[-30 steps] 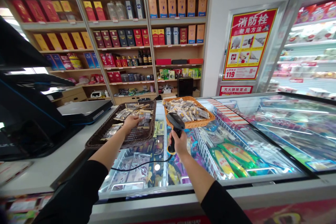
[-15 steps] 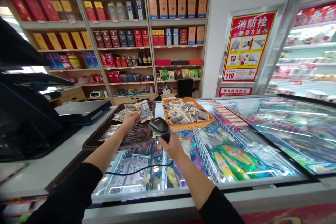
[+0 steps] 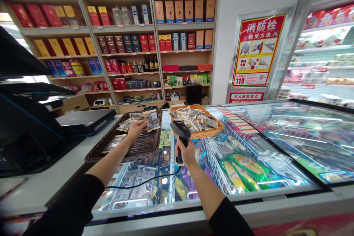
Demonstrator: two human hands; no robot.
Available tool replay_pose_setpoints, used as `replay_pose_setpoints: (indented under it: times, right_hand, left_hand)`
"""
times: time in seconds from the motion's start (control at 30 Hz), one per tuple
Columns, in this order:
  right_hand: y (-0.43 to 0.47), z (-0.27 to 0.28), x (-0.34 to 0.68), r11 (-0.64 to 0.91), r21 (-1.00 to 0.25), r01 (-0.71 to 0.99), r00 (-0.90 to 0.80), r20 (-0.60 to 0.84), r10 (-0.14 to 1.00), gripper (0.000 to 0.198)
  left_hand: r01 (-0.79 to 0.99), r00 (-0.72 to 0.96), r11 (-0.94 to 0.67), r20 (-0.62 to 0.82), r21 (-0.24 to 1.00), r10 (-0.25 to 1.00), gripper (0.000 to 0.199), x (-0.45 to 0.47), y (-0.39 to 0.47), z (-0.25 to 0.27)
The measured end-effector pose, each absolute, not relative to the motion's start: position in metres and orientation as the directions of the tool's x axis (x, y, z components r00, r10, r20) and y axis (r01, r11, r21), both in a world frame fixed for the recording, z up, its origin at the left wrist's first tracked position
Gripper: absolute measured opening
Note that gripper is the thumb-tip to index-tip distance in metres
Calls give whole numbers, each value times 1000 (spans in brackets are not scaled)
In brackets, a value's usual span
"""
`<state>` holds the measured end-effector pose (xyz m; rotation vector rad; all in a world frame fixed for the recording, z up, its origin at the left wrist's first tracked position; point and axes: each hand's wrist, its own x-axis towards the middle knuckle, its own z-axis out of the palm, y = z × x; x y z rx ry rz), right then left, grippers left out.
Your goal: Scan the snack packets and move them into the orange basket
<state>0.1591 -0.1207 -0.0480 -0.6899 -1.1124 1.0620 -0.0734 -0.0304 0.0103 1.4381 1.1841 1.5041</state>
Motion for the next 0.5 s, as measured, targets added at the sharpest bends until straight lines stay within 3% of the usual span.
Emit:
replay_pose_setpoints:
  times: [0.13, 0.23, 0.33, 0.43, 0.5]
  right_hand:
    - [-105, -46, 171, 403, -731, -550, 388, 204, 899, 37]
    - [-99, -47, 176, 426, -695, -580, 466, 146, 873, 37]
    - [-98, -49, 178, 420, -696, -583, 489, 112, 865, 36]
    - [-95, -52, 178, 425, -697, -578, 516, 92, 852, 31]
    - [-91, -54, 178, 448, -734, -511, 519, 151, 841, 30]
  left_hand:
    - [411, -81, -353, 419, 841, 904, 30, -30, -21, 23]
    - [717, 3, -343, 490, 607, 872, 25, 17, -13, 24]
    - [877, 93, -272, 415, 396, 905, 23, 57, -3, 16]
    - [914, 93, -210, 325, 348, 941, 18, 79, 13, 11]
    - [883, 103, -219, 283, 414, 953, 11, 83, 25, 11]
